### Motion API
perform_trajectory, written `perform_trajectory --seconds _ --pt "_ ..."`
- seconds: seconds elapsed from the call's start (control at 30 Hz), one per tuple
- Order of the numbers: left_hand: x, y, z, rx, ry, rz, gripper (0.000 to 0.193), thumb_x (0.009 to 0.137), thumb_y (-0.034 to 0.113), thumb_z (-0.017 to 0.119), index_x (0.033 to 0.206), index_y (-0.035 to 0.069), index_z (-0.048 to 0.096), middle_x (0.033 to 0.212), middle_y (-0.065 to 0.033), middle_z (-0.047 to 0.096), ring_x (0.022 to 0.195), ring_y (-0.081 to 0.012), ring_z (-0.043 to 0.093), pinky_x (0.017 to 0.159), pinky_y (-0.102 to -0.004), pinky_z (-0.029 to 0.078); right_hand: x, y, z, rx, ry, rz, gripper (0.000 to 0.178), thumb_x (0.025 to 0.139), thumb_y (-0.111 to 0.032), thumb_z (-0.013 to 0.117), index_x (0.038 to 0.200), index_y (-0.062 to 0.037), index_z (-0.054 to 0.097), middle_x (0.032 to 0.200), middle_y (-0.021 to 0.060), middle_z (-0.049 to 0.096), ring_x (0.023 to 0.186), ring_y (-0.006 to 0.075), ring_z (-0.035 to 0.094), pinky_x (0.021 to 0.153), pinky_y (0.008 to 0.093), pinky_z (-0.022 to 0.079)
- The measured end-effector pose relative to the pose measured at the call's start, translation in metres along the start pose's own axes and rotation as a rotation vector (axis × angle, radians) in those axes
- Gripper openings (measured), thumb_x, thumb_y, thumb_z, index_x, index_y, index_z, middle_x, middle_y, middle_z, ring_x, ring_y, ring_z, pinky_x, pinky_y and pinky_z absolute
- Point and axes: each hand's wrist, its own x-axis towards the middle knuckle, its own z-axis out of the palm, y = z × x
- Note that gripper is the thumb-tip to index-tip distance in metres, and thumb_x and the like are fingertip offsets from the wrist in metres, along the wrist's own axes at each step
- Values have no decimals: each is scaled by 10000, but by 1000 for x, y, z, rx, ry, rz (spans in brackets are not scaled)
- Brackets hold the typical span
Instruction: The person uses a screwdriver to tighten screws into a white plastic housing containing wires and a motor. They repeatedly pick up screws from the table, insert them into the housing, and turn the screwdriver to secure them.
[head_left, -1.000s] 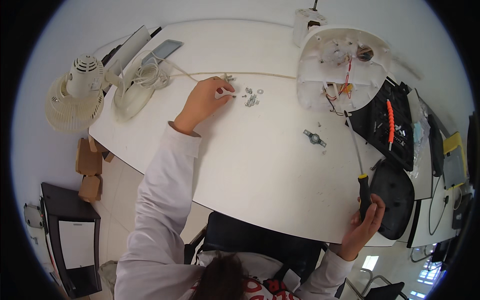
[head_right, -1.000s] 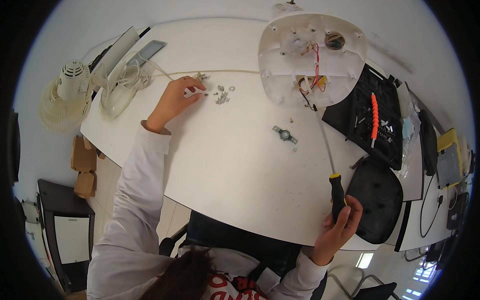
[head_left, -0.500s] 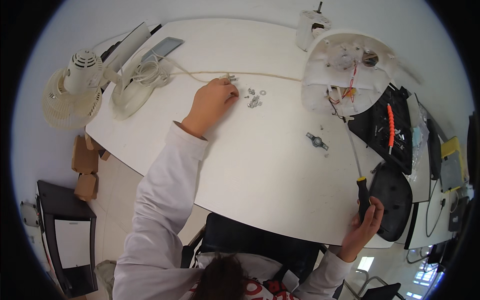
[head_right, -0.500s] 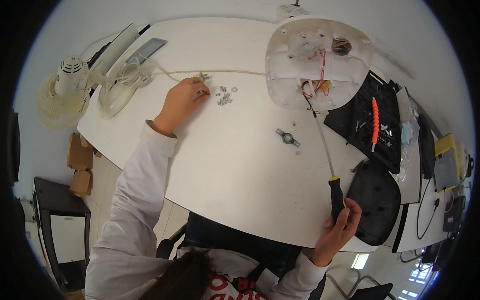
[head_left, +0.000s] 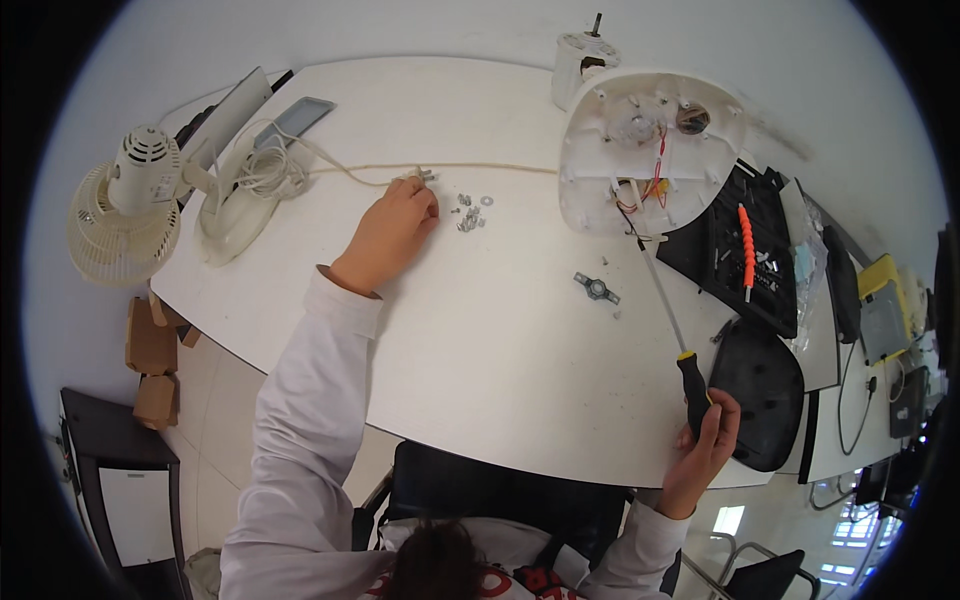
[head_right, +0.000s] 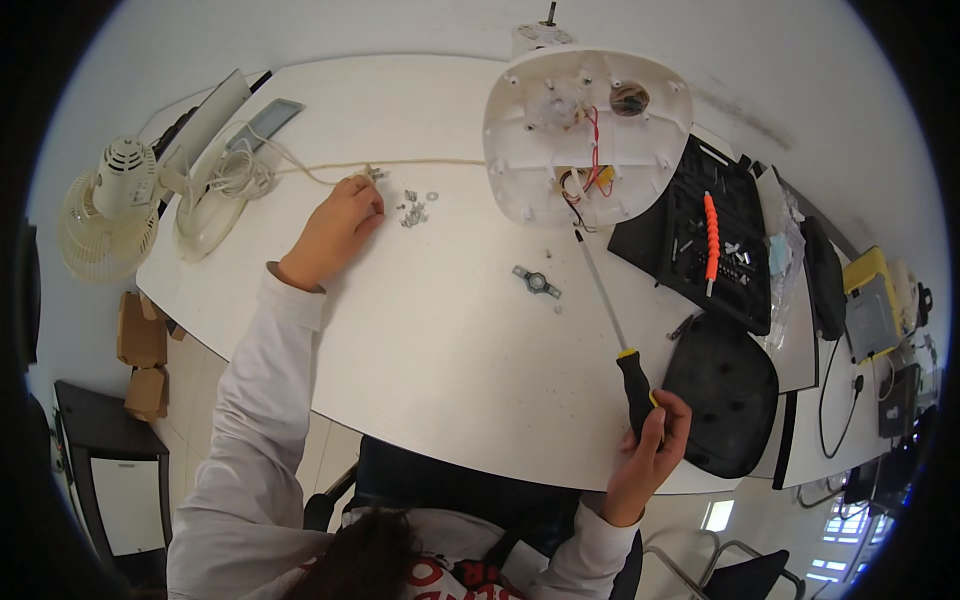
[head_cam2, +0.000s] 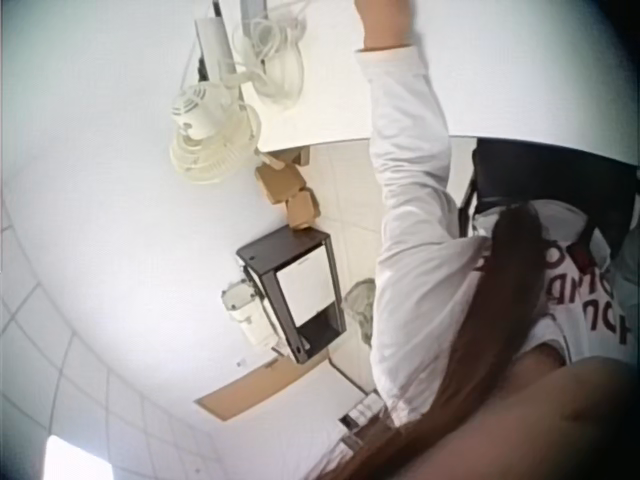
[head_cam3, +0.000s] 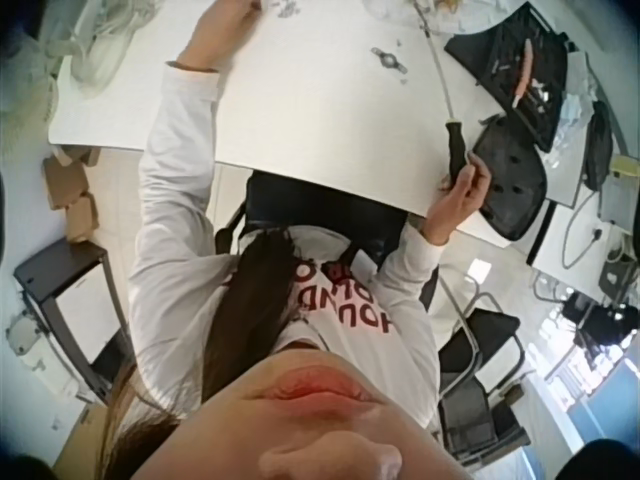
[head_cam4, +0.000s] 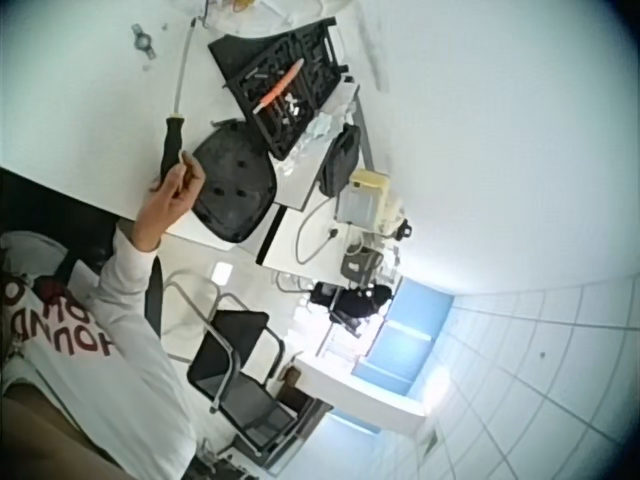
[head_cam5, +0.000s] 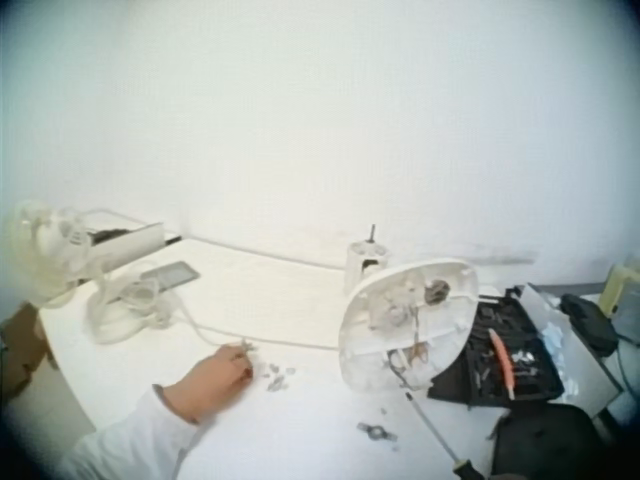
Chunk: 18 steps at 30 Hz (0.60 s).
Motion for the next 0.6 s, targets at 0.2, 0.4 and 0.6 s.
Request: perform_trajectory --seconds 0.2,0.4,0.6 --pt "-5 -5 -6 -153 -148 -3 120 756 46 655 856 32 590 972 -105 524 1023 -288 483 861 -349 435 -1 -4 3 -7 7 -1 197 974 -234 481 1047 -65 550 726 -39 512 499 10 323 457 169 251" --pt "-7 3 -17 -200 -309 85 122 741 74 695 830 58 614 1038 -81 523 1052 -267 475 905 -342 413 0 -5 4 -48 9 -11 202 971 -225 482 1049 -54 556 745 -32 522 498 12 323 458 169 252" --pt "-8 41 0 -292 -269 124 127 743 54 694 837 64 609 980 -64 526 1006 -257 490 853 -342 432 0 -3 1 -34 2 22 207 956 -208 493 1045 -29 547 806 7 537 529 18 347 488 167 271"
